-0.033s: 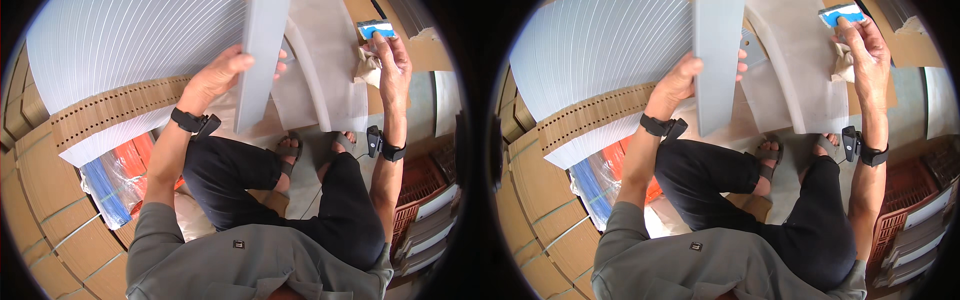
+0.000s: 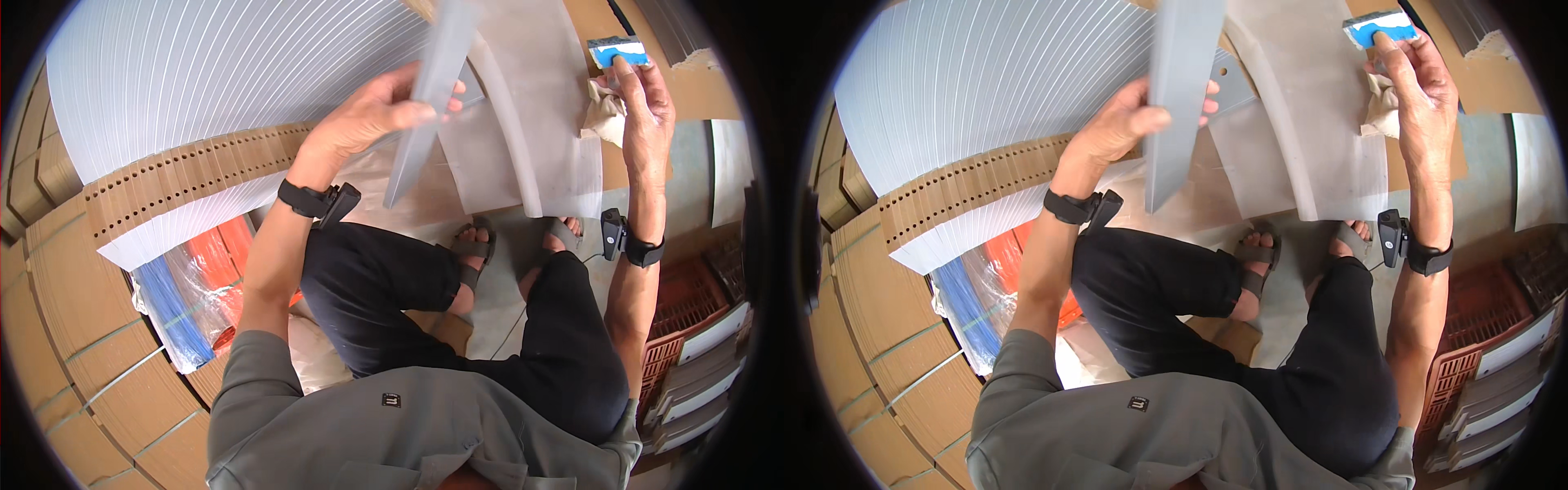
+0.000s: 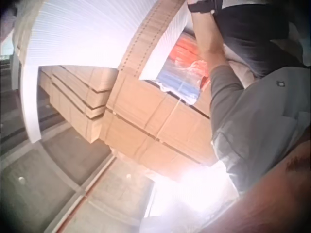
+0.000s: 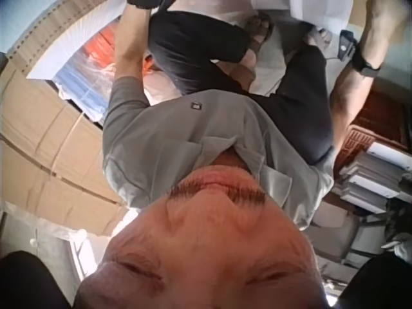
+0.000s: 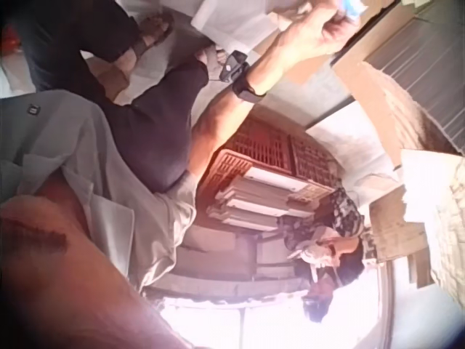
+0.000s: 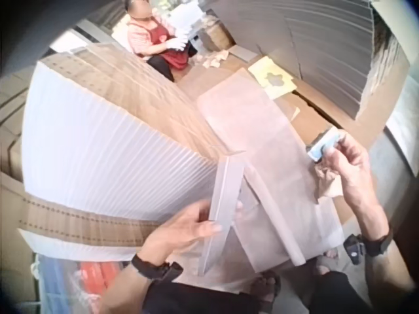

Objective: Wiping and cleaning the edges and surfaces of grey furniture panels using a sponge and a cloth.

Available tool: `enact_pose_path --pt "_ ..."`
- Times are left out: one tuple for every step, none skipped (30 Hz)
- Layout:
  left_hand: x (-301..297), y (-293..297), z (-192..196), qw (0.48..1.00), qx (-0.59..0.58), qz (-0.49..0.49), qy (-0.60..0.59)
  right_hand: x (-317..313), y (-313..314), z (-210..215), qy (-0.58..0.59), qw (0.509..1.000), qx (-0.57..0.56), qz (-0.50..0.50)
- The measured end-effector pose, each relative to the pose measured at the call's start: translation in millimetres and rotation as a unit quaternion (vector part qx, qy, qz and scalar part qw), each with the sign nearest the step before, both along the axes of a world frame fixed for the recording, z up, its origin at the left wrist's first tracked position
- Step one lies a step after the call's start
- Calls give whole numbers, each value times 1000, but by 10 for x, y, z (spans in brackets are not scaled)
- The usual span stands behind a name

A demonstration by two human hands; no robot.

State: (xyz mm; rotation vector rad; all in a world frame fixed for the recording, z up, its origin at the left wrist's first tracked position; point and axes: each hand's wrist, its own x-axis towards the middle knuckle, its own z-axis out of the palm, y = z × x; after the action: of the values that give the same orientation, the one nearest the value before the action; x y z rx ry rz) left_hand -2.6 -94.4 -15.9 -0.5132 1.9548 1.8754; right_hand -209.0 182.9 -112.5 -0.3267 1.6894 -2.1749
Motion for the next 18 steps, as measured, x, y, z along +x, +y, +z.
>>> enact_pose_path --pt "2 42 22 993 -110 -22 30 -4 19 9 7 1000 2 2" --pt "5 111 36 973 -218 -43 59 -10 32 13 14 1000 4 4" --pt "18 145 24 973 -220 -41 61 -13 44 22 17 1000 1 6" --pt "52 169 -12 940 -329 -77 49 -14 49 21 16 1000 4 10" --pt "91 184 -51 894 -432 -112 36 -15 45 21 15 1000 7 13" --pt "136 193 -97 893 -435 -110 38 -9 34 12 18 1000 4 14" --pt "164 200 -187 875 -468 -123 29 -12 40 -10 34 999 -8 17" --pt "182 196 -271 855 -500 -135 21 -18 44 -31 50 998 -20 19" --pt "203 170 -332 850 -507 -140 35 -27 42 -40 43 999 -19 21" --pt "246 146 -399 851 -505 -141 38 14 8 25 35 999 -17 16" --pt "255 128 -456 841 -522 -132 39 -11 36 22 41 999 -20 23" --pt "261 110 -512 832 -540 -123 41 -26 62 3 47 998 -23 30" --pt "269 85 -545 832 -539 -123 46 -8 57 13 43 998 -27 25" --pt "282 60 -576 825 -550 -128 23 -3 64 9 35 999 -6 24" --pt "288 42 -617 817 -562 -132 0 4 57 27 29 999 -6 21" --pt "301 27 -658 817 -562 -133 4 11 47 42 21 1000 -6 19" --pt "313 13 -702 809 -572 -137 -4 1 49 28 27 999 -13 22" --pt "324 -2 -748 800 -583 -142 -13 -6 42 21 30 999 -12 20"
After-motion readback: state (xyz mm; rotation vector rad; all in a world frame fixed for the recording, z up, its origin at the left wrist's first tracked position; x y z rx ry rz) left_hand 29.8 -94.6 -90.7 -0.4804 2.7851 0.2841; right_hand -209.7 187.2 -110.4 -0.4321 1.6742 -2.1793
